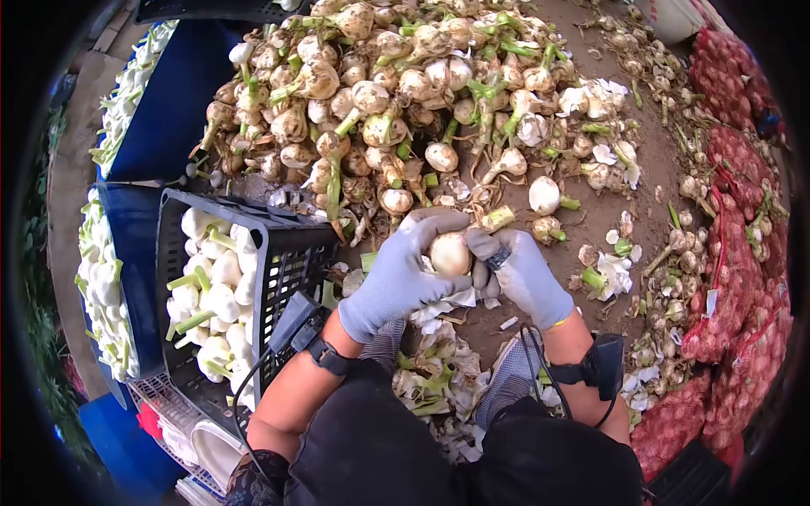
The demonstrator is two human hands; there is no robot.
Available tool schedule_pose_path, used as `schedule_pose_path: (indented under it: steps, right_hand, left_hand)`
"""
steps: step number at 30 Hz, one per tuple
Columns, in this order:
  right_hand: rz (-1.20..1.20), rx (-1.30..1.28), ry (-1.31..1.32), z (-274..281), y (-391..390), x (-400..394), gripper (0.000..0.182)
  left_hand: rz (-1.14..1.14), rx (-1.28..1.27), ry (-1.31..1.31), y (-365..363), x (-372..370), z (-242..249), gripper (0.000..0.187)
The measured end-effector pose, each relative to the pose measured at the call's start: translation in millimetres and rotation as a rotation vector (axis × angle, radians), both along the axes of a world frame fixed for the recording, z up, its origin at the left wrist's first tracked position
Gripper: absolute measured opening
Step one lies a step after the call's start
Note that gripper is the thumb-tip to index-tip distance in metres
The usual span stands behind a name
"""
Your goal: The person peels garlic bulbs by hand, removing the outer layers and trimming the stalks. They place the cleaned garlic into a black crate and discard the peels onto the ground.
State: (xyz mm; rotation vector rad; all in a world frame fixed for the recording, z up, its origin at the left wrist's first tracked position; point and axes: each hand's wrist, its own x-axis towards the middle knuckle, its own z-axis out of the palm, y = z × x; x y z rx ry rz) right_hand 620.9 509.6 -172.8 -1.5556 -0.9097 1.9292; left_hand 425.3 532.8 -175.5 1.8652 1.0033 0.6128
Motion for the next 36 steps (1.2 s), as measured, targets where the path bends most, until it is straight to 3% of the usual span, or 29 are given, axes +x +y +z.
schedule_pose_path:
  steps: [2,7,9,10,11,13,14,15,16,17,18,21,22,23,25,27,28,29,31,32,34,35,36]
  right_hand:
    - [-0.076,-0.003,0.109,4.5,-2.2,-1.9,0.032]
    - [-0.15,0.016,0.064,8.6,-13.1,-4.8,0.025]
    - [0.003,0.378,-0.434,-7.9,-21.4,-5.6,0.02]
    - [0.18,0.669,-0.818,-9.7,-24.3,-4.4,0.015]
    - [0.18,0.67,-0.818,-15.1,-24.4,-6.0,0.015]
    - [-0.034,1.101,-0.645,-20.7,-21.8,-11.4,0.016]
    - [-0.033,1.099,-0.646,-17.9,-24.0,-11.5,0.016]
    - [-0.184,0.639,-0.228,-2.4,-24.5,-13.1,0.018]
    - [-0.316,0.168,0.181,5.9,-24.6,-13.1,0.02]
    - [-0.319,0.169,0.18,2.3,-25.1,-10.2,0.02]
    - [-0.291,0.124,0.103,-2.9,-24.6,-6.1,0.02]
    - [-0.237,0.051,0.071,-1.6,-24.4,-1.3,0.022]
    - [-0.202,0.06,0.142,0.2,-29.7,-6.2,0.022]
    - [-0.166,0.072,0.211,2.7,-34.0,-11.4,0.022]
    - [-0.272,0.025,0.228,5.4,-36.9,-20.9,0.023]
    - [-0.216,0.246,0.296,-3.0,-33.0,-14.0,0.026]
    - [-0.148,0.063,0.429,7.1,-34.2,-9.5,0.03]
    - [-0.117,0.058,0.264,-0.5,-42.7,-10.7,0.03]
    - [-0.014,0.436,0.035,-9.7,-41.7,-1.7,0.023]
    - [-0.014,0.436,0.028,-22.4,-41.8,2.8,0.023]
    - [0.052,0.349,-0.498,-39.4,-40.0,8.8,0.017]
    - [0.051,0.348,-0.502,-42.7,-44.0,9.5,0.017]
    - [0.299,0.341,-0.617,-35.0,-45.7,4.3,0.018]
  left_hand:
    - [0.148,-0.472,-0.261,-3.6,-1.1,0.6,0.072]
    - [0.196,-0.641,-0.485,-8.3,2.5,-2.5,0.081]
    - [0.294,-0.863,-0.853,-8.4,4.6,6.2,0.072]
    - [0.253,-0.84,-0.877,-10.9,3.1,1.6,0.073]
    - [0.253,-0.838,-0.877,-9.6,2.3,2.8,0.073]
    - [0.223,-0.998,-0.943,-6.1,0.6,4.7,0.076]
    - [0.196,-0.87,-0.896,-12.2,-3.2,-3.5,0.08]
    - [0.194,-0.876,-0.896,-15.1,0.7,-0.3,0.08]
    - [0.188,-0.757,-0.677,-16.4,7.2,6.0,0.082]
    - [0.181,-0.632,-0.459,-16.3,10.6,9.3,0.084]
    - [0.179,-0.503,-0.398,-14.9,9.9,-0.5,0.076]
    - [0.22,-0.724,-0.507,-12.8,-13.1,-10.9,0.067]
    - [0.408,-0.507,-0.421,-7.2,-5.0,-26.1,0.065]
    - [0.394,-0.464,-0.406,-9.7,-5.9,-33.6,0.068]
    - [0.161,-0.155,-0.281,-5.3,-8.5,-10.0,0.058]
    - [0.122,-0.232,-0.255,-8.4,-2.9,-3.9,0.053]
    - [0.147,-0.49,-0.217,-9.5,0.8,-2.0,0.054]
    - [0.175,-0.636,-0.194,-8.5,-0.5,3.5,0.048]
    - [0.264,-0.8,-0.527,-10.5,-5.1,-3.2,0.042]
    - [0.321,-0.844,-0.515,-11.7,-7.9,-2.9,0.042]
    - [0.217,-0.857,-0.704,-16.0,-10.4,2.9,0.045]
    - [0.188,-0.856,-0.783,-18.3,-9.9,4.5,0.047]
    - [0.165,-0.746,-0.774,-14.6,-13.6,7.1,0.049]
